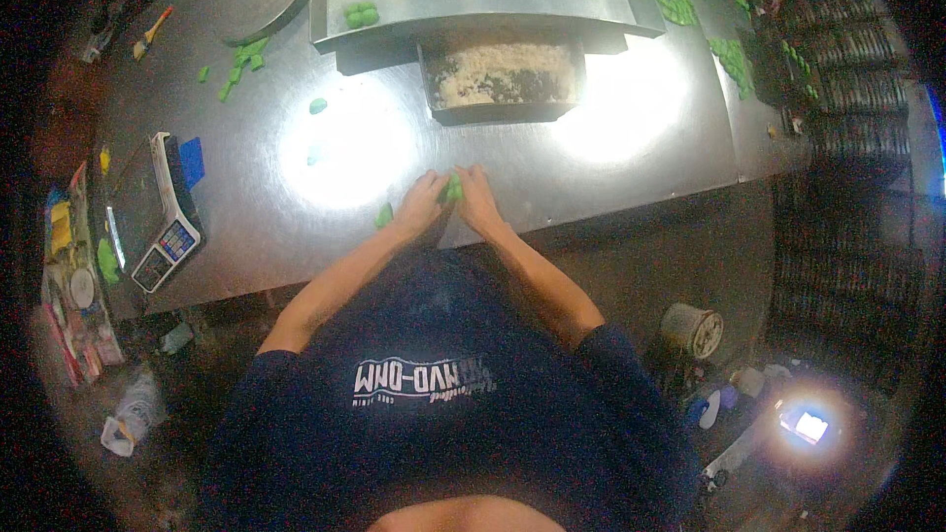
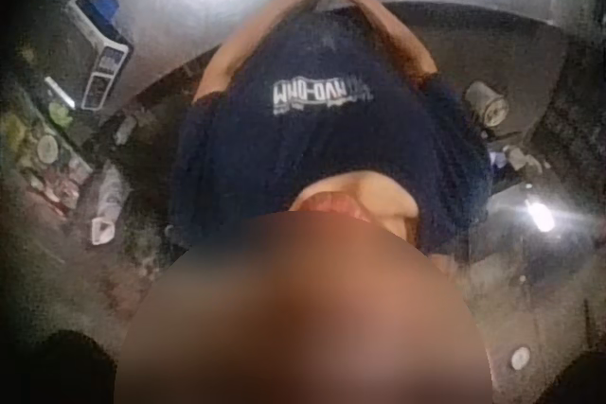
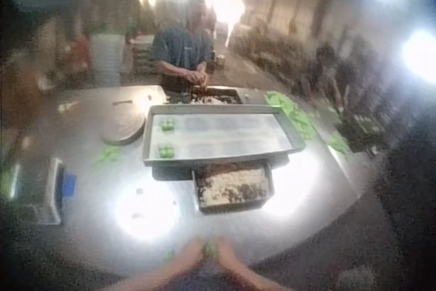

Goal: The person repeatedly picks small green dough pieces, flattens them, scoops a dark filling from a tray, encloses the filling, and places the finished pieces on a metal tray. The process continues in a steady cycle throughout the clip.

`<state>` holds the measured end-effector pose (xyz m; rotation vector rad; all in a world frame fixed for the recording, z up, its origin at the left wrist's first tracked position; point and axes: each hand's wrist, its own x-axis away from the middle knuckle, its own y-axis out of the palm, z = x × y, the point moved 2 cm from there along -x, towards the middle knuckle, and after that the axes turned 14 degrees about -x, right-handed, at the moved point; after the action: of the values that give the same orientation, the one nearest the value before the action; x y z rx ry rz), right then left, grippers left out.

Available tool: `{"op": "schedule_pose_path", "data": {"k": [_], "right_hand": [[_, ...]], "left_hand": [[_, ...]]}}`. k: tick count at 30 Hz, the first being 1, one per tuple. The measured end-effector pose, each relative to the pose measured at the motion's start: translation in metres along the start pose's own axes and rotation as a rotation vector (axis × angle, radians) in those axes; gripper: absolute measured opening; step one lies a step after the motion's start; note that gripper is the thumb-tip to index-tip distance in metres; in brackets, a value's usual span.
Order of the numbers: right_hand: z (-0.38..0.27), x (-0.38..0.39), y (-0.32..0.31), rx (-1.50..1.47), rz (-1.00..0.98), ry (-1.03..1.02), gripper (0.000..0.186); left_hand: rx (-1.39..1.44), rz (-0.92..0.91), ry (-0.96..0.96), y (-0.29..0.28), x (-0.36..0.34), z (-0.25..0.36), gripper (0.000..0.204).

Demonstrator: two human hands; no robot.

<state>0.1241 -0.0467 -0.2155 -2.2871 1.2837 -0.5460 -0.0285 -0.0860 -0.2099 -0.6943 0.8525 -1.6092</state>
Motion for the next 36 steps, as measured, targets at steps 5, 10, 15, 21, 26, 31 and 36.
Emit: {"op": "schedule_pose_path", "data": {"k": [5,10,15,21,26,31,36], "right_hand": [[0.006,-0.009,-0.008,0.142,-0.152,-0.079,0.053],[-0.003,-0.010,-0.021,0.211,-0.315,0.018,0.089],[-0.030,0.002,0.011,0.393,-0.096,0.028,0.076],[-0.074,-0.049,-0.051,-0.525,-0.519,0.515,0.049],[-0.148,-0.183,-0.129,-0.136,-0.199,-0.153,0.050],[-0.139,-0.329,-0.144,0.096,0.054,-0.155,0.059],[-0.090,-0.377,-0.113,0.598,-0.091,0.264,0.090]], "left_hand": [[-0.148,-0.126,0.009,-0.005,-0.004,0.008,0.050],[0.048,-0.110,-0.049,-0.036,0.001,-0.006,0.061],[0.471,0.061,-0.491,-0.077,0.034,-0.071,0.054],[0.650,0.382,-0.846,-0.119,0.097,-0.143,0.042],[0.580,0.589,-1.016,-0.148,0.115,-0.169,0.040],[0.596,0.626,-0.981,-0.170,0.085,-0.164,0.038],[0.584,0.591,-0.921,-0.176,0.049,-0.170,0.034]]}}
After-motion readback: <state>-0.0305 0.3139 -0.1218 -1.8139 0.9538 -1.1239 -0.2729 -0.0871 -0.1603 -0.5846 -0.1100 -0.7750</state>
